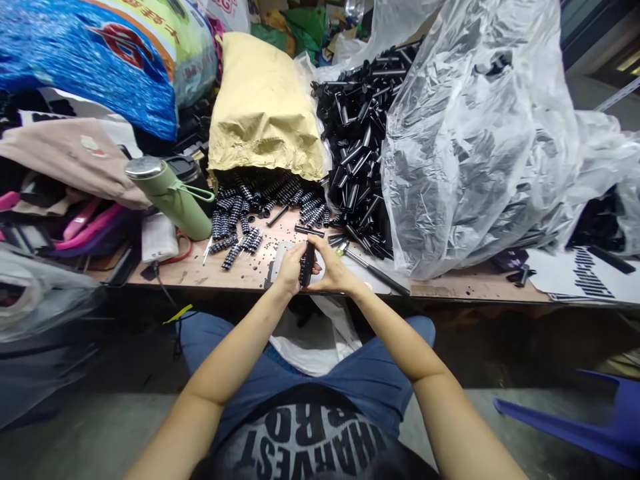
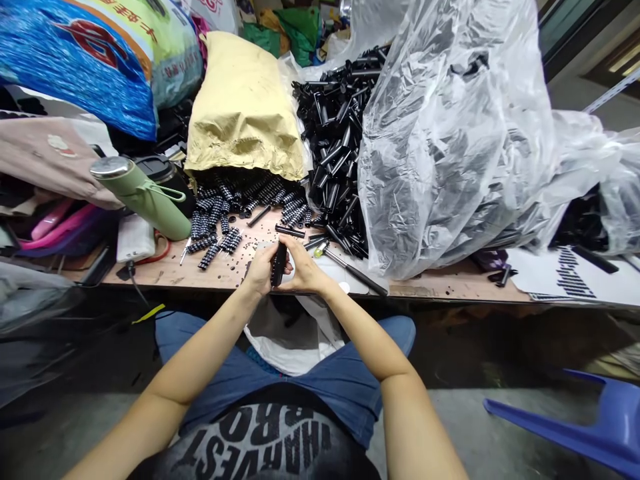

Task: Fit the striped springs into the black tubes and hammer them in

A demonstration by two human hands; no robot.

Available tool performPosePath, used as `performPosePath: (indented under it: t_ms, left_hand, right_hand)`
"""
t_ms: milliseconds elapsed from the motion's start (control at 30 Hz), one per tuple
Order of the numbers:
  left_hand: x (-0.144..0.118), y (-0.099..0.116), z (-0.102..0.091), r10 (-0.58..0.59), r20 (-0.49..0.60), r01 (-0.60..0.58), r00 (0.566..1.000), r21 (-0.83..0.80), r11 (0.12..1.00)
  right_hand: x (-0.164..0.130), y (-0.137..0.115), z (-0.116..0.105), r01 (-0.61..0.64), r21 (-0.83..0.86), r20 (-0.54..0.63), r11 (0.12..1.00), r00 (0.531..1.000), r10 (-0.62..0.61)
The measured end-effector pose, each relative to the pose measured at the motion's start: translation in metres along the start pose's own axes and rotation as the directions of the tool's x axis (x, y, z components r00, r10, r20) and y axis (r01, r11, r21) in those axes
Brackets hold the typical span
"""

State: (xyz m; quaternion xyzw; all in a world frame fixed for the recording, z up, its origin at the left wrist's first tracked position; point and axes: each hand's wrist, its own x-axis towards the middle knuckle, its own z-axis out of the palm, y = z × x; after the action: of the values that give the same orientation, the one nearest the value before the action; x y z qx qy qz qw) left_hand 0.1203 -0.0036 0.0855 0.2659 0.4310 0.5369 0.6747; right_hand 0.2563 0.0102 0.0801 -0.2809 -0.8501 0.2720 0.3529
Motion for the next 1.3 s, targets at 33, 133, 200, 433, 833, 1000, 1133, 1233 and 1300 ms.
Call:
performPosePath:
  t_ms: [33,133,200,433,833,1000,1133,1233,1300]
  left_hand:
    - [-0.001,0.0,0.0,-0.008,-0.004,0.008,1.0,0.014,1.0]
    - [0.002,-0.002,-0.001,-0.048,-0.002,0.048,0.999,0.05,0.998]
    - [0.006,-0.006,-0.004,-0.075,0.002,0.074,0.997,0.069,0.995]
    - [0.014,-0.046,-0.016,0.277,0.092,-0.278,0.956,0.575,0.77]
    - [0.018,-0.054,-0.051,0.206,0.734,-0.618,0.648,0.664,-0.421]
    - [0.01,-0.056,-0.047,0.211,0.702,-0.568,0.681,0.687,-0.452]
    - [0.002,-0.067,-0.034,0.204,0.657,-0.522,0.726,0.719,-0.459]
    - [-0.007,-0.082,-0.02,0.219,0.644,-0.504,0.733,0.73,-0.462]
    - [-0.011,-0.091,-0.014,0.211,0.647,-0.507,0.733,0.726,-0.465]
  right_hand:
    - [-0.001,0.0,0.001,-0.017,0.017,-0.005,1.0,1.0,0.017]
    - [-0.007,-0.001,0.005,-0.087,0.052,-0.013,0.995,0.996,0.088]
    - [-0.011,0.0,0.009,-0.129,0.029,-0.033,0.991,0.991,0.13]
    - [-0.032,0.02,0.033,-0.296,-0.232,-0.165,0.926,0.951,0.263]
    - [-0.097,0.011,-0.053,-0.688,-0.656,-0.319,0.312,0.626,0.712]
    - [-0.114,-0.031,-0.031,-0.697,-0.582,-0.298,0.419,0.662,0.688]
    - [-0.109,-0.054,-0.023,-0.683,-0.626,-0.241,0.377,0.629,0.739]
    - [-0.091,-0.069,-0.025,-0.676,-0.545,-0.32,0.495,0.714,0.623]
    - [-0.077,-0.077,-0.02,-0.637,-0.502,-0.342,0.585,0.768,0.542]
